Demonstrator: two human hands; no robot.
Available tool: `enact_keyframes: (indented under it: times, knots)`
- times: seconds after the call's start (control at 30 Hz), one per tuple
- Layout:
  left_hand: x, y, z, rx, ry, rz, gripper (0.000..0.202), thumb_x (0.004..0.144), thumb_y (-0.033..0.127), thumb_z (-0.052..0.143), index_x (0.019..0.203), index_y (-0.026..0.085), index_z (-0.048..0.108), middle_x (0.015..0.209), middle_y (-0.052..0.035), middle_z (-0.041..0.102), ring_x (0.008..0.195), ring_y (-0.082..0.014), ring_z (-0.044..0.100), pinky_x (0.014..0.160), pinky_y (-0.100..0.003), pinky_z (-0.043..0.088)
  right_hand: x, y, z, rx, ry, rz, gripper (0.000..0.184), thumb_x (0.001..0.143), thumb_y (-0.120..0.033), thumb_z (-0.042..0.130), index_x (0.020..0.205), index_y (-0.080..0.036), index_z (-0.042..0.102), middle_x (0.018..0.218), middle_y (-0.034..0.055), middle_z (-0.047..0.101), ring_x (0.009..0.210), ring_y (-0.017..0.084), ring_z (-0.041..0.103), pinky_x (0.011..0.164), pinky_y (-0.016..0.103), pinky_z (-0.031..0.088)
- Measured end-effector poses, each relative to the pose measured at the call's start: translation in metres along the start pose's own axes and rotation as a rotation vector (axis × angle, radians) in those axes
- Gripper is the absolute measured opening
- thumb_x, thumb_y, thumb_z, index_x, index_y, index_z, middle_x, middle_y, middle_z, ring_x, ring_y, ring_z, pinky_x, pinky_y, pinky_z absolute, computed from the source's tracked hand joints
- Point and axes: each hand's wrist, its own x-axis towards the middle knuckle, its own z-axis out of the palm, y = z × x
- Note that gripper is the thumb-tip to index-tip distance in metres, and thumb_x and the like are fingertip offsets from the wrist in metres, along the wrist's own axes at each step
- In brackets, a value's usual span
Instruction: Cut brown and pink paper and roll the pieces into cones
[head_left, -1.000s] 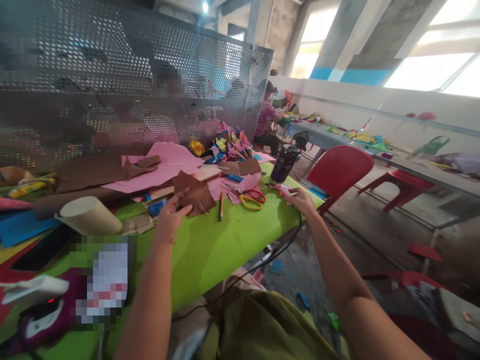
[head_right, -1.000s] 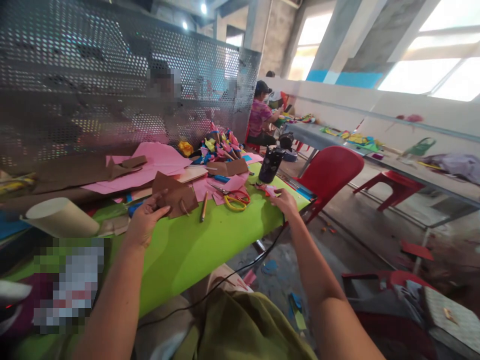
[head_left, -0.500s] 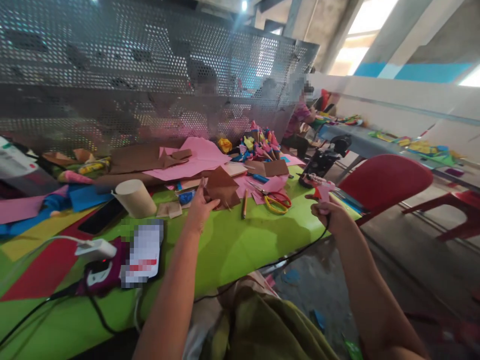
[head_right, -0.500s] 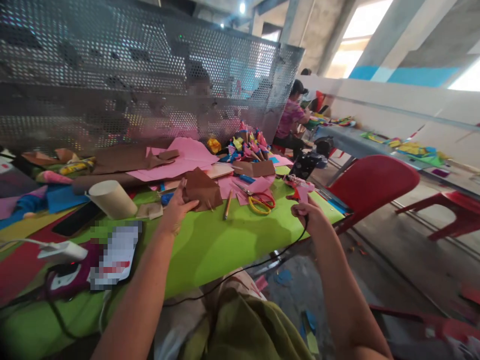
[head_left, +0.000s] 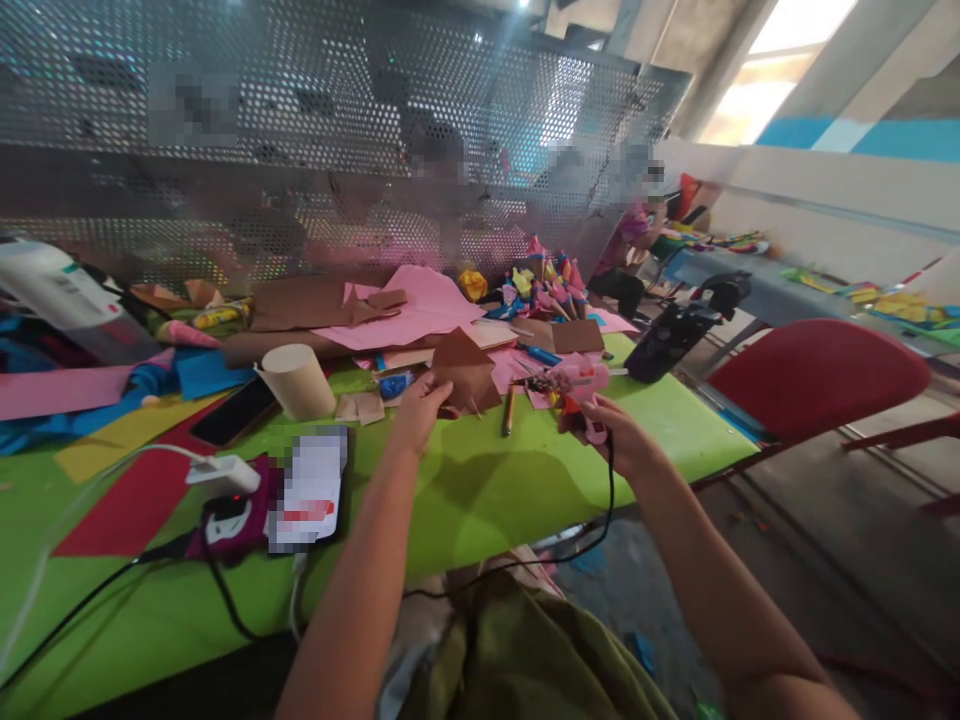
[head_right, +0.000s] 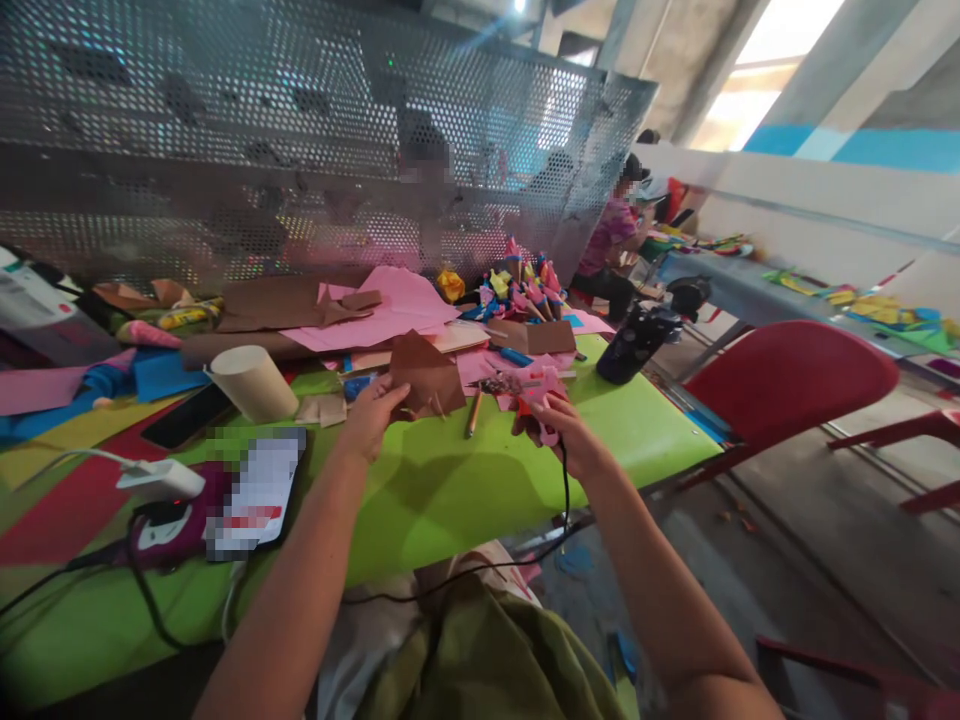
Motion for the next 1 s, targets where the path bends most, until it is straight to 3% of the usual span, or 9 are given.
enact_keyframes:
  times: [0.1, 0.3, 0.5, 0.77, 1.0]
  knots:
    - [-0.001, 0.001, 0.002, -0.038, 0.009, -0.015, 0.03, 0.067, 0.035, 0.078, 0.092, 0.019, 0.073, 0.075, -0.002, 0.074, 0.061, -0.0153, 0.064, 0.055, -0.026, 0.049, -0.005, -0.006, 0.01, -0.068, -0.069, -0.048, 0.038, 0.074, -0.054, 0.075, 0.083, -0.018, 0.071, 0.07, 0.0048, 0.066, 0.052, 0.012, 0.043, 0.046, 0.026, 0.032]
    - [-0.001, 0.0, 0.005, -0.112, 0.019, -0.014, 0.029, 0.069, 0.035, 0.077, 0.093, 0.019, 0.076, 0.096, -0.0064, 0.079, 0.088, -0.023, 0.072, 0.075, -0.033, 0.055, -0.012, -0.017, 0.033, -0.227, -0.139, -0.084, 0.045, 0.076, -0.061, 0.072, 0.074, -0.016, 0.069, 0.056, -0.0024, 0.044, 0.052, 0.01, 0.037, 0.047, 0.026, 0.03]
    - [0.001, -0.003, 0.004, -0.14, -0.018, 0.034, 0.03, 0.068, 0.033, 0.079, 0.094, 0.02, 0.077, 0.101, -0.0062, 0.079, 0.104, -0.027, 0.069, 0.09, -0.038, 0.054, -0.012, -0.016, 0.046, -0.327, -0.142, -0.03, 0.051, 0.07, -0.067, 0.073, 0.073, -0.018, 0.064, 0.057, -0.0034, 0.044, 0.052, 0.01, 0.035, 0.046, 0.026, 0.027]
    - [0.003, -0.009, 0.003, -0.115, -0.01, 0.031, 0.024, 0.071, 0.032, 0.076, 0.091, 0.018, 0.077, 0.099, -0.0085, 0.078, 0.104, -0.0273, 0.069, 0.095, -0.041, 0.051, -0.01, -0.005, 0.049, -0.437, -0.122, -0.003, 0.058, 0.07, -0.073, 0.069, 0.055, -0.021, 0.048, 0.052, -0.0026, 0.042, 0.051, 0.01, 0.034, 0.048, 0.028, 0.023]
    - [0.004, -0.009, 0.003, -0.1, -0.031, 0.076, 0.026, 0.073, 0.031, 0.073, 0.094, 0.018, 0.077, 0.102, -0.0092, 0.079, 0.104, -0.0274, 0.069, 0.095, -0.042, 0.05, -0.01, -0.002, 0.049, -0.469, -0.117, -0.041, 0.052, 0.074, -0.07, 0.069, 0.065, -0.019, 0.061, 0.053, -0.0036, 0.04, 0.053, 0.011, 0.034, 0.048, 0.027, 0.025]
